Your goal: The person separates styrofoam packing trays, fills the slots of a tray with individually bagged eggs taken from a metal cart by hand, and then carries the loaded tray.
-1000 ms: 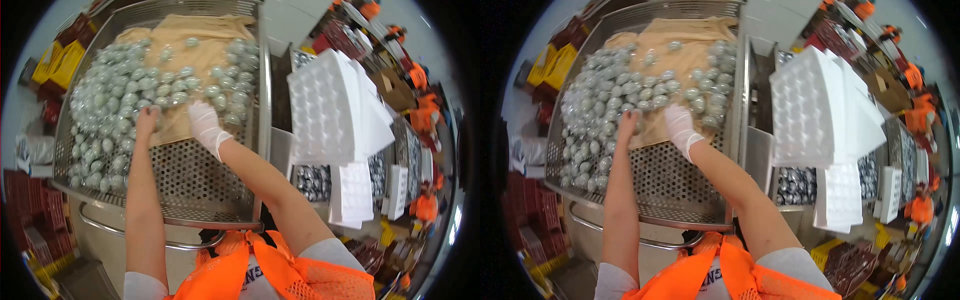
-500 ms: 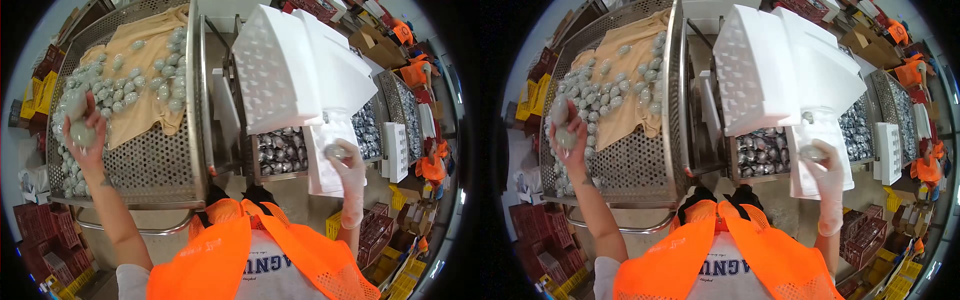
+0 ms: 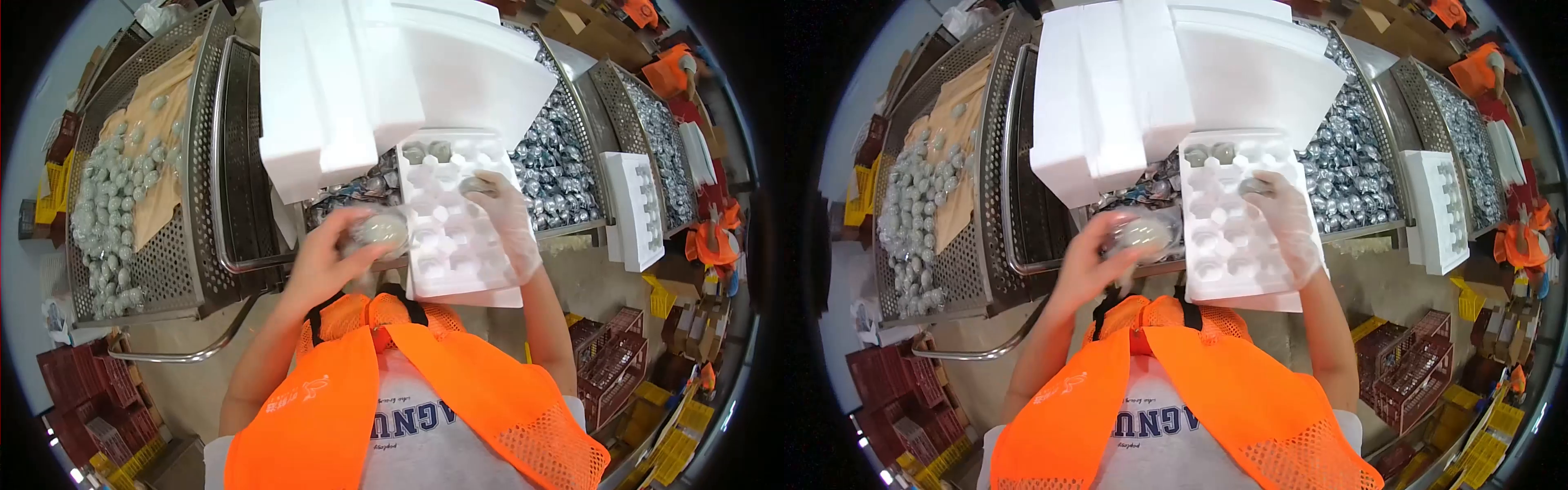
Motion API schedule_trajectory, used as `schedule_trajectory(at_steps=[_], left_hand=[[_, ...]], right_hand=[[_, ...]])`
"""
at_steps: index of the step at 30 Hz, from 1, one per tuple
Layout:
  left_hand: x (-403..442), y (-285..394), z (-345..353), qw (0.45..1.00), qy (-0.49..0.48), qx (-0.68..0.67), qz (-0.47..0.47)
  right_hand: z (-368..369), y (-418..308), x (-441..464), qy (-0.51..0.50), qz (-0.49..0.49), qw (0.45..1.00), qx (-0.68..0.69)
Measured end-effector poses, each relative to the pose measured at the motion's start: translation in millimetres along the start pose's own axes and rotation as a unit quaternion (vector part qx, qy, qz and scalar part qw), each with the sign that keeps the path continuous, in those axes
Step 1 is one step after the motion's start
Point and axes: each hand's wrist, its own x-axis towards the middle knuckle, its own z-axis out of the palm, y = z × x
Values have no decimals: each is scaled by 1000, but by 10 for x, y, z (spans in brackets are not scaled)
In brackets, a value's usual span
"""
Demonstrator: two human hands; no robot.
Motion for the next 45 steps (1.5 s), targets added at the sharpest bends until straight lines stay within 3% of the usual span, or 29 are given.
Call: schedule_trajectory(at_steps=[1, 2, 5, 8, 9, 12, 15, 17, 19, 21, 23, 26, 28, 29, 32, 33, 34, 36, 39, 42, 45], left_hand=[[147, -93, 255, 1000, 15, 20, -8], [309, -39, 425, 992, 21, 125, -16], [753, -220, 840, 959, 54, 276, 41], [1190, -566, 1094, 916, 46, 395, 50], [1285, -664, 1133, 902, 37, 429, 44], [1420, -787, 1211, 860, 49, 507, 27], [1669, -1060, 1301, 814, -17, 580, -30], [1805, -994, 1214, 807, -123, 572, -81], [1771, -997, 1138, 813, -151, 560, -54], [1415, -699, 1067, 865, -7, 502, 14], [1061, -522, 1090, 940, 149, 306, 21], [670, -314, 1263, 977, 198, -2, -75], [531, -293, 1333, 957, 209, -164, -116], [459, -280, 1260, 937, 159, -277, -140], [323, -563, 1153, 940, 227, -213, -141], [192, -600, 1088, 910, 233, -322, -116], [6, -531, 889, 912, 207, -334, -116], [-344, -656, 661, 924, 177, -319, -118], [-868, -956, 584, 920, 188, -296, -173], [-1415, -1154, 539, 883, 212, -330, -259], [-1800, -1290, 674, 839, 252, -339, -342]], right_hand=[[38, 58, 104, -10, -32, 999, -42], [74, 72, 205, -21, -65, 994, -84], [215, -26, 478, -1, -152, 985, -81], [408, 482, 890, -191, -107, 943, -251], [403, 288, 791, -188, -168, 900, -356], [467, 276, 706, -126, -183, 909, -352], [438, 165, 695, -154, -224, 874, -403], [369, -39, 659, -213, -237, 883, -345], [357, -194, 451, -110, -302, 903, -284], [291, -295, 314, -97, -334, 905, -246], [267, -586, 25, -210, -147, 962, -96], [427, -987, -419, -266, -26, 947, 181], [300, -846, -389, -301, -9, 951, 72], [265, -807, -332, -314, -2, 949, 19], [352, -875, -213, -279, -30, 957, 76], [394, -774, -76, -188, -68, 980, -26], [478, -712, 45, -129, -128, 980, -77], [584, -490, 187, -153, -233, 949, -149], [613, -457, 310, -158, -71, 983, -64], [508, -355, 450, -172, -144, 959, -172], [424, -368, 566, -176, -60, 953, -239]])
